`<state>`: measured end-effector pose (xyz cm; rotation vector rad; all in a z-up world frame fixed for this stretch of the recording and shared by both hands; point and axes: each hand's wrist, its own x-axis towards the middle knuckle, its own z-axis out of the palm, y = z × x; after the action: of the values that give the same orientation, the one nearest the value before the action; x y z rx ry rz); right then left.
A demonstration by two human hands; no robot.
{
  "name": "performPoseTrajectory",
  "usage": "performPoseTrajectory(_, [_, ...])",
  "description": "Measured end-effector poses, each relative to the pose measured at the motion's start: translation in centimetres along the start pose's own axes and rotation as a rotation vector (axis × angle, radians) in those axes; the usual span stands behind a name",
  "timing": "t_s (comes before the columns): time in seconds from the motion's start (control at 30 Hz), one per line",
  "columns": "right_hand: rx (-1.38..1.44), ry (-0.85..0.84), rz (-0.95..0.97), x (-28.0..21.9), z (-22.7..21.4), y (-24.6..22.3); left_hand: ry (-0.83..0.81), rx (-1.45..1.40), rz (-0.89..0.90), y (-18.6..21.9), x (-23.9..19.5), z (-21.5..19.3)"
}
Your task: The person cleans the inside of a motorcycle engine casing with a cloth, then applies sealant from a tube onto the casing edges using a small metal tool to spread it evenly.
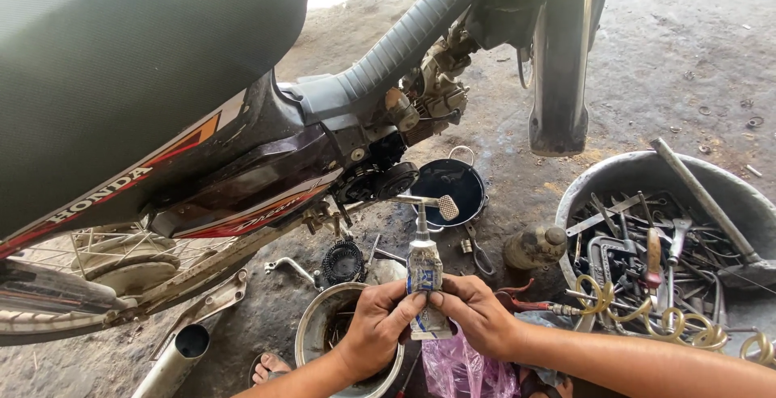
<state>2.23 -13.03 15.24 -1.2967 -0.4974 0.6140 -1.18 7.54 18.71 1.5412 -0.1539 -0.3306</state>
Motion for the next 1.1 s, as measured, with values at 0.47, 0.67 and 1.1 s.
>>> performPoseTrajectory(0.47, [-0.215,-0.018,-0.033,0.3,-0.6,-0.1,-0.020,0.220,0.201,0.9,-0.5,-0.6])
performPoseTrajectory(0.67, [-0.072,0.036,0.005,-1.0,-0.5,2.8,-0.026,0.249,0.223,1.6,-0.7,-0.1])
performPoseTrajectory(1.1, [-0.226,-0.080,-0.088,0.4,-0.1,-1.6,-0.124,0.310,0.256,0.0,-0.5,-2.0])
